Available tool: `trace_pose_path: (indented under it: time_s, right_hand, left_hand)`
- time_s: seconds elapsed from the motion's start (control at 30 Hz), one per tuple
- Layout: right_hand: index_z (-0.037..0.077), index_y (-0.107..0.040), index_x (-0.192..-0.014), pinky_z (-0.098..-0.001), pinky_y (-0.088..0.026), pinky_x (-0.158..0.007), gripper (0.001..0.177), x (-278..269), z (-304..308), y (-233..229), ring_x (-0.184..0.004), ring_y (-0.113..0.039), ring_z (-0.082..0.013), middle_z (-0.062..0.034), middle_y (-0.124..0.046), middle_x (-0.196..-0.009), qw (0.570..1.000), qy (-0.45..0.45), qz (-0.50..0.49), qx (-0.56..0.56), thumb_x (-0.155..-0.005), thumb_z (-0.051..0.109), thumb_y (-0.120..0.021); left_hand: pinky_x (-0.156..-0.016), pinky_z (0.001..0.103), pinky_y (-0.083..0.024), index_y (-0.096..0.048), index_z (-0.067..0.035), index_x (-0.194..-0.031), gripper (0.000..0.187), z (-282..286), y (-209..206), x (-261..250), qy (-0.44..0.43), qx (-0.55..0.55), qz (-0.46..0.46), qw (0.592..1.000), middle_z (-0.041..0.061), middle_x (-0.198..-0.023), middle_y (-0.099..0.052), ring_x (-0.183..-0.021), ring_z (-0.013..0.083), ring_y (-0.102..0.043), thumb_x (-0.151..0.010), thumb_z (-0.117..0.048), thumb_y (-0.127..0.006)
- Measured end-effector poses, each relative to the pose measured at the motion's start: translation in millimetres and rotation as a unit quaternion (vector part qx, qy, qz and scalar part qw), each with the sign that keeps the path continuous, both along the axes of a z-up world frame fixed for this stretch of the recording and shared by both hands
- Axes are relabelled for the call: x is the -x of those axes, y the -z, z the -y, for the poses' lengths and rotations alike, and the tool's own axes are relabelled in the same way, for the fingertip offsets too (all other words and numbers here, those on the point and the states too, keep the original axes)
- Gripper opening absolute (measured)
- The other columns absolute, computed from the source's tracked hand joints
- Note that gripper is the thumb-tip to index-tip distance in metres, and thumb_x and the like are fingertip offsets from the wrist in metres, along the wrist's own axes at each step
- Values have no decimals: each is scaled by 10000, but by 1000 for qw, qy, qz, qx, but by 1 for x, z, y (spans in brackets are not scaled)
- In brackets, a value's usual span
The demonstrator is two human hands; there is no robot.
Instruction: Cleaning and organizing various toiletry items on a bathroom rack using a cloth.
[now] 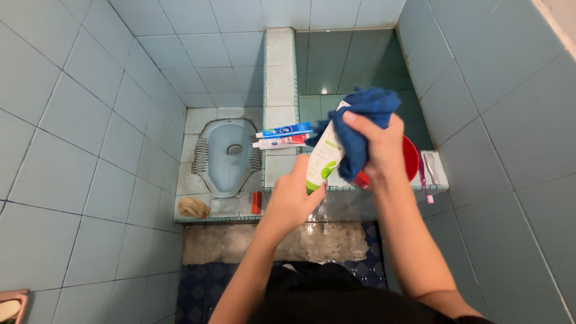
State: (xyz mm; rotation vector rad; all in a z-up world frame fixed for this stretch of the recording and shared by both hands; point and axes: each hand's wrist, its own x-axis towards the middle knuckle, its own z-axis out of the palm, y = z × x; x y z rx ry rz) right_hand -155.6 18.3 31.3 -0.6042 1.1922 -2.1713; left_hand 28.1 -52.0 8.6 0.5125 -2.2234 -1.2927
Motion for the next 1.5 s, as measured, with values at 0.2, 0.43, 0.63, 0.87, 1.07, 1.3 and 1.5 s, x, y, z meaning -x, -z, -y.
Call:
trace_pose_path:
  time_s: [0.2,0.43,0.63,0.87,1.07,1.3,1.5]
  right_hand:
    - [-10,-671,-1138,-350,-622,-866,331,44,-10,-24,-918,-724,-206,-91,-720,-1041,991,116,-32,63,-842,29,-814]
    - [-26,-674,-1216,-326,-609,-929,436,49,-33,-76,-979,-716,-180,-87,-726,-1099,929,-16,-369,-24,-842,96,-861]
    - [68,-716,-989,-402,-546,-699,539,-2,15,-91,-766,-700,-320,-138,-730,-830,597,-229,-725,-255,-719,505,-878]
    - [52,-753,-847,-391,-532,-607,476,19,24,-97,-625,-672,-289,-126,-708,-658,544,-384,-676,-317,-716,502,-835]
    - [45,-775,-893,-279,-547,-609,271,51,4,-96,-624,-631,-101,-35,-738,-689,695,-357,-553,-289,-741,250,-868]
    - [7,-772,-929,-261,-528,-693,212,81,-12,-52,-733,-606,-81,-34,-718,-793,811,-258,-479,-215,-809,148,-875]
    - [2,-717,-1079,-322,-574,-735,284,76,-25,-42,-783,-677,-152,-38,-725,-914,948,-108,-281,-108,-859,151,-818]
  left_hand:
    - [-629,463,-538,-499,-49,-1115,342,0,-4,-14,-6,-26,4,1000,205,-838,-713,-705,407,-706,-869,-194,-687]
    - [-669,521,-503,-587,-121,-1085,311,16,-13,-32,-8,95,80,992,163,-837,-723,-795,428,-674,-828,-253,-704]
    - [-665,528,-502,-609,-118,-1076,324,29,-11,-31,9,162,72,984,161,-856,-712,-796,427,-664,-793,-246,-701]
    - [-630,483,-498,-614,-117,-1042,300,23,-26,-44,-4,118,86,989,141,-718,-674,-709,378,-670,-784,-240,-702]
    - [-601,433,-503,-632,-125,-1069,281,13,-35,-43,-15,97,39,994,132,-749,-693,-669,346,-677,-814,-219,-704]
    - [-642,405,-554,-622,-122,-1116,306,2,-18,-30,-35,103,-31,994,130,-845,-735,-725,322,-725,-837,-204,-717]
    - [-621,360,-546,-620,-81,-1132,313,-1,-8,-27,-44,14,-3,999,148,-804,-730,-648,252,-719,-849,-169,-721]
